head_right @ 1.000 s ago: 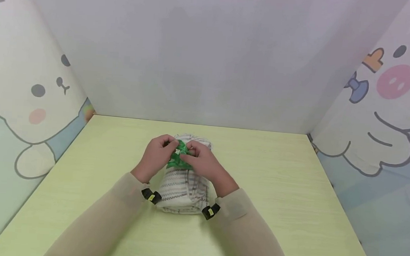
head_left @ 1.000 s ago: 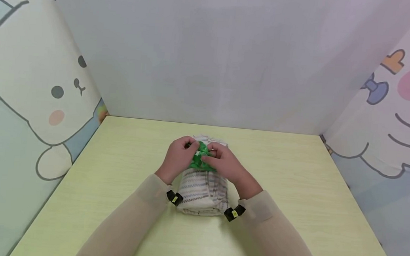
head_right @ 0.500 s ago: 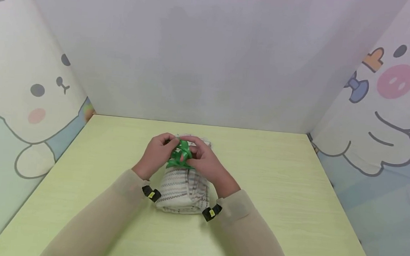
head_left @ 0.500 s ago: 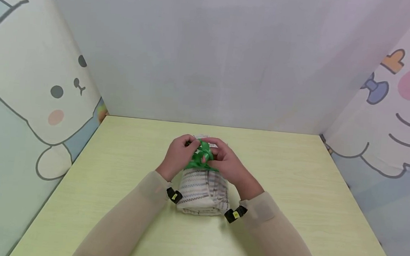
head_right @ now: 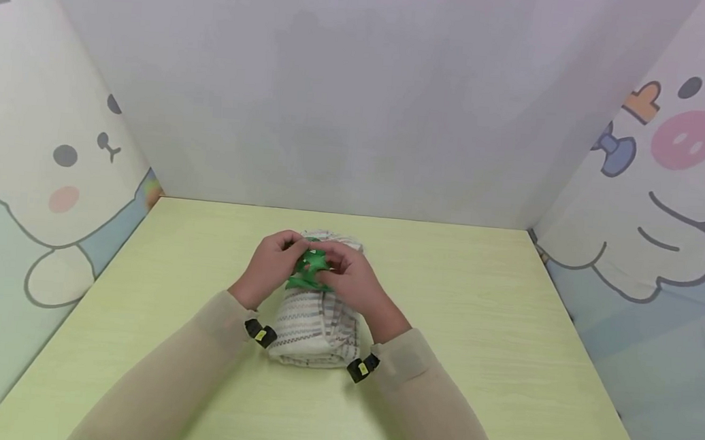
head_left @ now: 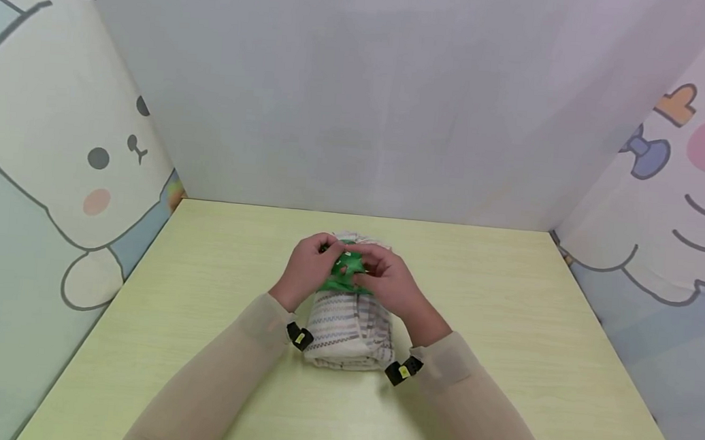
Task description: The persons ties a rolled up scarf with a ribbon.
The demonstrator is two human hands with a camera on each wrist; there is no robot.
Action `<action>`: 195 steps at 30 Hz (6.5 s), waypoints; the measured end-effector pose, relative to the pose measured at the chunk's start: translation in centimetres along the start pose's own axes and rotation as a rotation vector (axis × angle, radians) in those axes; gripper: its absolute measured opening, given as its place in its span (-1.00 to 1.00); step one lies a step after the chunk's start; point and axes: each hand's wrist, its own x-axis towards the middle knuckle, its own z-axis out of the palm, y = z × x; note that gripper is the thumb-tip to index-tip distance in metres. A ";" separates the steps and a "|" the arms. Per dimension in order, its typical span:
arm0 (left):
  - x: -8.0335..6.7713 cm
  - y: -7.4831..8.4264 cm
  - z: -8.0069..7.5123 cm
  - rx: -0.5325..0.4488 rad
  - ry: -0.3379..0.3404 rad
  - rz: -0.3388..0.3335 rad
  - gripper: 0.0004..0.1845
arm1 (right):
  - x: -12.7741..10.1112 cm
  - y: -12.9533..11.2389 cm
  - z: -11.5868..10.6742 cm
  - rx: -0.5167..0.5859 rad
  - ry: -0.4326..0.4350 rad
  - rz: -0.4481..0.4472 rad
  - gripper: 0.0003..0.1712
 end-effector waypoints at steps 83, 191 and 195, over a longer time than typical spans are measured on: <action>-5.0 -3.8 -2.2 -0.036 0.077 0.134 -0.66 | -8.0 2.2 -6.1 1.123 0.784 0.070 -0.82; -5.4 -8.3 -7.6 -0.788 0.604 -0.318 -0.63 | -8.6 3.9 -11.4 1.021 1.154 0.312 -0.65; -5.5 -8.6 -8.2 -0.775 0.614 -0.313 -0.64 | -8.8 4.1 -11.8 1.035 1.132 0.324 -0.61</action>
